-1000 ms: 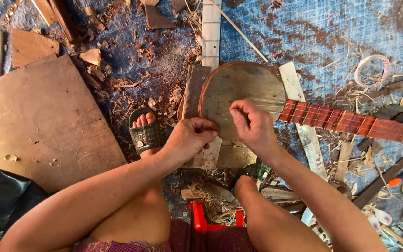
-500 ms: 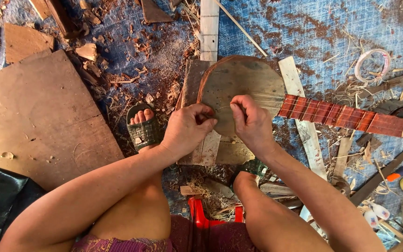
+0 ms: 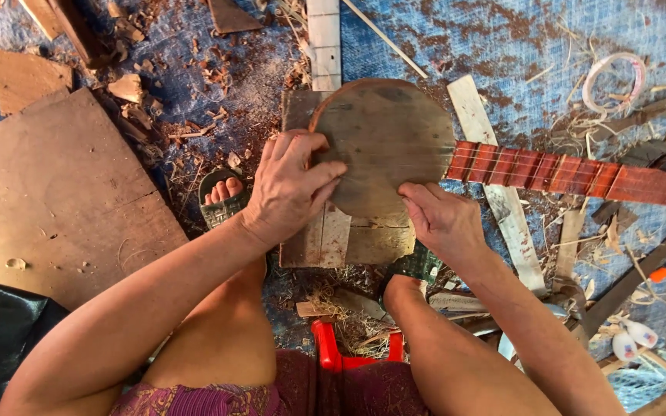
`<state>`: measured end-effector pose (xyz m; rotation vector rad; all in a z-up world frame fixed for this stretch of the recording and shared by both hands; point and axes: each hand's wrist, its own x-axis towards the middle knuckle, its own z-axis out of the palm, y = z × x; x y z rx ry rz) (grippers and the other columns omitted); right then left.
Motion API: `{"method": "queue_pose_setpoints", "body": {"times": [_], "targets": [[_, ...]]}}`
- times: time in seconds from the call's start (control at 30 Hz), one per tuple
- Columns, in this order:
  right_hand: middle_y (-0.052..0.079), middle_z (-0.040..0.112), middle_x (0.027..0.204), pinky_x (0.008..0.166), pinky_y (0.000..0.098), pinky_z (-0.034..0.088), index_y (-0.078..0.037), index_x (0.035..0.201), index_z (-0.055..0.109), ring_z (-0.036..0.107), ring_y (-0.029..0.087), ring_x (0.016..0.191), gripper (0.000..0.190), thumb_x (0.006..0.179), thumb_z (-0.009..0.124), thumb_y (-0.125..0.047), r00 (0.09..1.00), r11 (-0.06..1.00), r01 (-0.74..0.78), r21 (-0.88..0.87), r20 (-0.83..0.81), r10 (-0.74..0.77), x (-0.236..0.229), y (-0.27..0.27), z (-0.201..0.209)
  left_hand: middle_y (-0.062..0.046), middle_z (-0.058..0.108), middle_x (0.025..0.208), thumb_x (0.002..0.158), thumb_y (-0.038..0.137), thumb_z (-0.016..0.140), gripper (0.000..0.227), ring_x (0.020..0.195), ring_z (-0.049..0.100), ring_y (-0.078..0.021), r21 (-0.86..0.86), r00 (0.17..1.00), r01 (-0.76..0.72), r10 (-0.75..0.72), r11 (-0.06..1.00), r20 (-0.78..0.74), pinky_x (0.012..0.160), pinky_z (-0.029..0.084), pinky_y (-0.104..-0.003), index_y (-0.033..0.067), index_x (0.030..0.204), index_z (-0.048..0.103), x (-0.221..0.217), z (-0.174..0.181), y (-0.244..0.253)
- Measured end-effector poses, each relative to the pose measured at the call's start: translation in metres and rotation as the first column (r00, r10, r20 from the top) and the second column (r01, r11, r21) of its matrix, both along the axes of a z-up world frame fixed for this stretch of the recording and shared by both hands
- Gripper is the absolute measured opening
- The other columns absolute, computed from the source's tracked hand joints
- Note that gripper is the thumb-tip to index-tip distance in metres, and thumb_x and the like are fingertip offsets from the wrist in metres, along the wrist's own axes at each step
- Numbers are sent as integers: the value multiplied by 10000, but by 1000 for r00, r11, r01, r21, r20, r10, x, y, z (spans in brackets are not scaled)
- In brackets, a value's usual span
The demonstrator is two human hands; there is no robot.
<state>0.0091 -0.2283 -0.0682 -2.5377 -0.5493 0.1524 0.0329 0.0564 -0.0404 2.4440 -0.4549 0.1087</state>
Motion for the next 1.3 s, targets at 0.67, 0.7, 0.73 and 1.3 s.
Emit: {"method": "queue_pose_setpoints", "body": {"times": [0.67,0.7,0.73,1.3], "targets": [[39,664,758,567,348,594,-196,1085,731,669,232,567,207,1087,532,-253,986,985,-146,-88,-90,138,21,1,24,-65,651,1049,841,253,876,154,1133,570,-269,113,995,-10,-1,993,101,925,361,-421,188,830,737,6,3,-3],[39,664,758,567,348,594,-196,1085,731,669,232,567,207,1087,532,-253,986,985,-146,-89,-92,138,22,0,26,-65,651,1049,841,253,876,154,1133,570,-269,112,995,-10,-1,994,100,925,361,-421,188,830,737,6,1,-4],[46,674,764,566,342,600,-190,1090,731,683,231,572,234,1103,510,-269,982,984,-153,-89,-128,141,23,0,28,-57,659,1058,844,237,870,119,1173,561,-263,102,992,39,-51,994,117,949,352,-418,210,820,756,6,-1,-5],[102,729,811,581,322,623,-132,1094,686,672,196,516,179,1099,508,-152,969,965,-242,-102,-66,236,30,9,43,-44,694,1024,830,166,883,138,1155,559,-258,70,997,-25,20,997,74,938,339,-432,172,779,754,0,-16,1]]}}
